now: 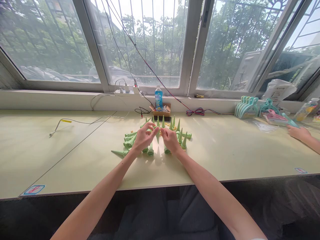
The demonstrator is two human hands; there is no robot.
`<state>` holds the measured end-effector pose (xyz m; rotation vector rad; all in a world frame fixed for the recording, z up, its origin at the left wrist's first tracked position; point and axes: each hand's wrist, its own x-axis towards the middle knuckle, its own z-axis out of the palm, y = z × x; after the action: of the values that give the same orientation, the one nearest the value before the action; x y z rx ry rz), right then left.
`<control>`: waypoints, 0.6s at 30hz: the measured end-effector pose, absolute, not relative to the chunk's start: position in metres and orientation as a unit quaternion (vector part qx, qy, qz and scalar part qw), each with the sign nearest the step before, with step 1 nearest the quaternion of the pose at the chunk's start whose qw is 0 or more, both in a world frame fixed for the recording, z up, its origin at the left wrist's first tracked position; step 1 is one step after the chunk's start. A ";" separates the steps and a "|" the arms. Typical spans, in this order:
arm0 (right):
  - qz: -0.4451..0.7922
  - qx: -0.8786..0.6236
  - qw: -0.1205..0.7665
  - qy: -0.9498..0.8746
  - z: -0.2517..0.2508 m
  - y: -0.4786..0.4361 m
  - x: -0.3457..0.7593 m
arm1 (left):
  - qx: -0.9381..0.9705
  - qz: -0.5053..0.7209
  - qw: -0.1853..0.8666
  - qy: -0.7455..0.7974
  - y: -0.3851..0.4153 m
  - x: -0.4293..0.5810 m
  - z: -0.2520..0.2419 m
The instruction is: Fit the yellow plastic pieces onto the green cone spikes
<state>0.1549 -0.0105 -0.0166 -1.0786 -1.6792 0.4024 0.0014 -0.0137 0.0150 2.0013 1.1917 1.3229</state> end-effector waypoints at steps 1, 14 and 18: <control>0.166 -0.450 0.525 -0.703 -0.016 -0.011 0.155 | 0.718 0.487 0.239 0.437 -0.013 0.001 0.015; 0.185 -0.436 0.510 -0.718 -0.016 -0.014 0.155 | 0.684 0.448 0.358 0.451 -0.015 0.000 0.019; 0.198 -0.428 0.513 -0.717 -0.015 -0.014 0.154 | 0.673 0.449 0.380 0.448 -0.012 0.000 0.016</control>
<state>0.1541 -0.0143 -0.0150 -1.0298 -1.7254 0.4773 -0.0005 -0.0121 0.0161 1.7176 1.1441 1.1472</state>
